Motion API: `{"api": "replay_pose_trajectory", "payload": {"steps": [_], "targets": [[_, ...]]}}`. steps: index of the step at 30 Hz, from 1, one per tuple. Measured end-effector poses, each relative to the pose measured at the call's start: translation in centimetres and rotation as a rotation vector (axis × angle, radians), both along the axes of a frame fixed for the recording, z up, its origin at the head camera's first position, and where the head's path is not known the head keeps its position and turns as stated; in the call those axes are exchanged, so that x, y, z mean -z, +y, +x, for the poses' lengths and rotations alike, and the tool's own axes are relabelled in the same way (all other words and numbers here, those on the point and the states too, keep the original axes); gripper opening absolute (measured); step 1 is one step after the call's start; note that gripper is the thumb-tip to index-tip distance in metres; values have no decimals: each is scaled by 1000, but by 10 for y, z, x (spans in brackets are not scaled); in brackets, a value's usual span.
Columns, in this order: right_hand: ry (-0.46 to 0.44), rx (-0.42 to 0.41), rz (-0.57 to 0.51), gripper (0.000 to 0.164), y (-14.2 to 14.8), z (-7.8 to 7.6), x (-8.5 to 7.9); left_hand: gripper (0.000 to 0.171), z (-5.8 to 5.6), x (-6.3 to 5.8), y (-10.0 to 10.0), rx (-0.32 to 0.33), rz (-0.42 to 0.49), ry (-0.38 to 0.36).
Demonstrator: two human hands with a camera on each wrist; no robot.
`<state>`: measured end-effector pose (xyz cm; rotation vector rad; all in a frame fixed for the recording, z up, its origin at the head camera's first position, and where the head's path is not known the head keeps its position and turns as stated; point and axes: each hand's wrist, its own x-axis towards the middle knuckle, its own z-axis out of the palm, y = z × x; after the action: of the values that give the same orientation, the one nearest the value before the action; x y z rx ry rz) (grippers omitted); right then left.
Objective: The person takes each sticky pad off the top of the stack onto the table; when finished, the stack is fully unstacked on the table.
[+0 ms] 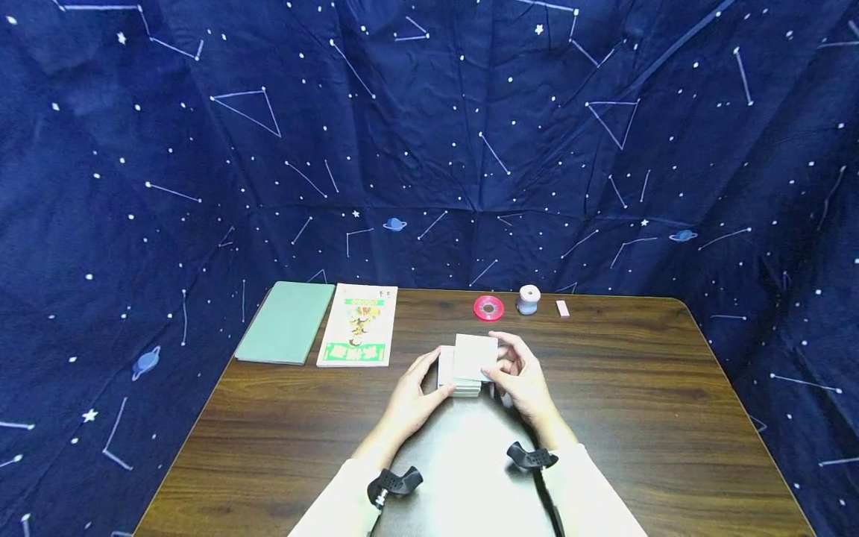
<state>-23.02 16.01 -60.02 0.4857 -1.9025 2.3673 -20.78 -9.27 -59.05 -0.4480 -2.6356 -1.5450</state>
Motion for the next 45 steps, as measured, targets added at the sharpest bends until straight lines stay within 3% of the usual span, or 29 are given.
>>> {"api": "replay_pose_trajectory", "payload": {"steps": [14,20,25,32,37,41,45], "targets": [[24,143,-151,67,25,-12,-1,77,-1,-2,-2,3,9,-9],[21,201,-173,67,35,-14,-3,76,-2,1,-2,7,1,31],[1,299,-142,65,41,-15,-2,76,-1,2,-1,9,-5,31],[-49,414,116,58,43,-20,4,75,0,0,1,15,7,11],[0,470,299,55,41,-24,4,77,-3,-2,2,12,0,-2],[48,561,571,56,40,-26,3,77,-6,-1,2,8,-2,6],[55,610,804,58,39,-22,6,76,-1,1,1,6,0,-12]]}}
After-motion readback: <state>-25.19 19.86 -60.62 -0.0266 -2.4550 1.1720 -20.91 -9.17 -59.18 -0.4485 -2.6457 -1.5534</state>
